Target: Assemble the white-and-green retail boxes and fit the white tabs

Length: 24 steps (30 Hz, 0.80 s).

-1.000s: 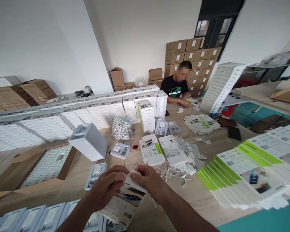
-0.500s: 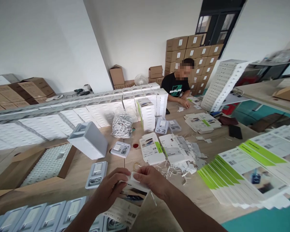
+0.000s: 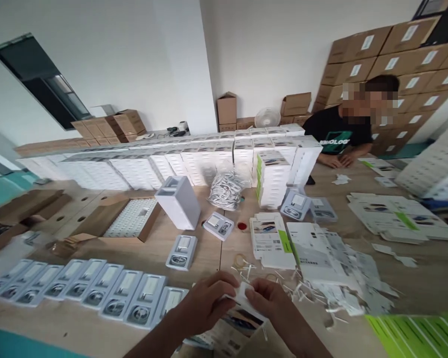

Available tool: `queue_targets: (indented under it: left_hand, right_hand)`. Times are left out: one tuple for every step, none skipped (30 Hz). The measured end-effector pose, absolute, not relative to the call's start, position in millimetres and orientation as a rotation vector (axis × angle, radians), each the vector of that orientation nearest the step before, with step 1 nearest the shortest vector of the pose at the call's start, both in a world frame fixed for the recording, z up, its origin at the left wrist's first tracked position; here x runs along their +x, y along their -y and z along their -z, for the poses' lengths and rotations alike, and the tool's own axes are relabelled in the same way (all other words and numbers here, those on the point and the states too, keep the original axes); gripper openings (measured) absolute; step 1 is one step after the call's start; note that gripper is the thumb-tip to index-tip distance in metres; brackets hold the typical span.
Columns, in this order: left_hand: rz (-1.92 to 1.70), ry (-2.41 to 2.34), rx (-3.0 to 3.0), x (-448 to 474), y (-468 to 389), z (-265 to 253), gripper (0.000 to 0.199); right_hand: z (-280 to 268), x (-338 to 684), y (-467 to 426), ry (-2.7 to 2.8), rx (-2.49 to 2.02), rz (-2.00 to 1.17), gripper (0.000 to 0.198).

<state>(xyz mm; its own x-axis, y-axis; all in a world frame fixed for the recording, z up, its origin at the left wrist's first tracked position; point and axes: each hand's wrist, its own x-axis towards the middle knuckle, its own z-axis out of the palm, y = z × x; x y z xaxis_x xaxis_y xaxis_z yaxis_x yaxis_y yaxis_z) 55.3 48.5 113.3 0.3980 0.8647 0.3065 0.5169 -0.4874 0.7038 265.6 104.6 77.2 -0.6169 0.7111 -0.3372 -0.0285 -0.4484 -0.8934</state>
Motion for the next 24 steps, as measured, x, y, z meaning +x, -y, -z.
queue_targets:
  left_hand:
    - [-0.896, -1.184, 2.158, 55.2, -47.0, -114.5, 0.013]
    - [-0.887, -1.186, 2.158, 54.8, -45.6, -115.5, 0.012]
    - [-0.882, -1.185, 2.150, 54.0, -44.2, -116.3, 0.012]
    - [-0.880, -1.187, 2.138, 53.2, -42.9, -116.4, 0.012]
    - [-0.880, -1.193, 2.126, 52.3, -41.6, -116.0, 0.012]
    - [-0.881, -1.202, 2.114, 51.4, -40.1, -114.9, 0.011]
    - [-0.883, -1.218, 2.098, 50.4, -38.4, -113.4, 0.011]
    - [-0.884, -1.239, 2.078, 49.4, -36.5, -111.4, 0.010]
    - [-0.883, -1.262, 2.051, 48.0, -34.4, -109.2, 0.010]
    - [-0.884, -1.289, 2.014, 46.2, -32.3, -106.8, 0.010]
    - [-0.887, -1.317, 1.971, 43.9, -30.1, -104.3, 0.010]
    - [-0.901, -1.347, 1.925, 41.2, -28.0, -101.7, 0.011]
    - [-0.930, -1.377, 1.878, 38.1, -25.9, -99.0, 0.011]
    - [-0.976, -1.409, 1.829, 34.9, -24.0, -96.2, 0.011]
    - [-1.037, -1.441, 1.776, 31.7, -22.3, -93.5, 0.012]
    - [-1.102, -1.468, 1.721, 28.8, -20.7, -90.7, 0.012]
    - [-1.164, -1.489, 1.665, 26.3, -19.5, -88.0, 0.013]
    - [-1.218, -1.503, 1.608, 24.3, -18.5, -85.4, 0.013]
    - [-1.262, -1.506, 1.550, 22.9, -17.8, -82.8, 0.014]
    - [-1.298, -1.500, 1.487, 21.9, -17.5, -80.4, 0.015]
    - [-1.327, -1.486, 1.423, 21.4, -17.3, -78.2, 0.016]
    - [-1.349, -1.473, 1.359, 21.2, -17.4, -76.3, 0.018]
    - [-1.355, -1.468, 1.300, 20.9, -17.8, -74.6, 0.020]
    - [-1.344, -1.477, 1.245, 20.4, -18.6, -73.1, 0.024]
  right_hand:
    - [-75.5, 265.0, -104.0, 1.292, -0.997, -2.114, 0.038]
    - [-73.7, 263.8, -103.2, 1.297, -0.996, -2.128, 0.039]
    - [-71.5, 262.0, -102.1, 1.294, -0.996, -2.142, 0.040]
    - [-68.9, 259.7, -100.9, 1.285, -0.998, -2.154, 0.041]
    - [-65.9, 257.2, -99.6, 1.271, -1.005, -2.161, 0.041]
    - [-62.9, 254.5, -98.4, 1.256, -1.015, -2.163, 0.041]
    - [-60.1, 251.8, -97.2, 1.243, -1.025, -2.163, 0.042]
    - [-57.9, 249.1, -96.5, 1.232, -1.036, -2.160, 0.042]
    - [-56.7, 246.3, -96.1, 1.223, -1.045, -2.158, 0.042]
    - [-56.4, 243.5, -96.4, 1.218, -1.053, -2.159, 0.042]
    - [-57.2, 240.6, -97.4, 1.215, -1.054, -2.163, 0.041]
    - [-58.6, 237.8, -98.8, 1.208, -1.052, -2.168, 0.041]
    - [-60.5, 235.2, -100.5, 1.196, -1.047, -2.172, 0.041]
    - [-62.3, 233.0, -102.2, 1.185, -1.044, -2.168, 0.041]
    - [-63.6, 231.2, -103.6, 1.180, -1.041, -2.154, 0.042]
    - [-64.1, 230.0, -104.4, 1.180, -1.034, -2.129, 0.043]
    - [-63.6, 229.2, -104.5, 1.186, -1.017, -2.097, 0.044]
    - [-62.1, 228.7, -103.8, 1.198, -0.992, -2.062, 0.045]
    - [-59.8, 228.4, -102.3, 1.216, -0.962, -2.023, 0.044]
    - [-57.2, 228.0, -100.2, 1.230, -0.937, -1.983, 0.042]
    - [-54.6, 227.3, -97.5, 1.239, -0.924, -1.941, 0.039]
    - [-52.4, 226.2, -94.4, 1.244, -0.928, -1.893, 0.036]
    - [-50.9, 224.5, -91.3, 1.240, -0.948, -1.840, 0.034]
    - [-50.0, 222.4, -88.5, 1.223, -0.975, -1.791, 0.033]
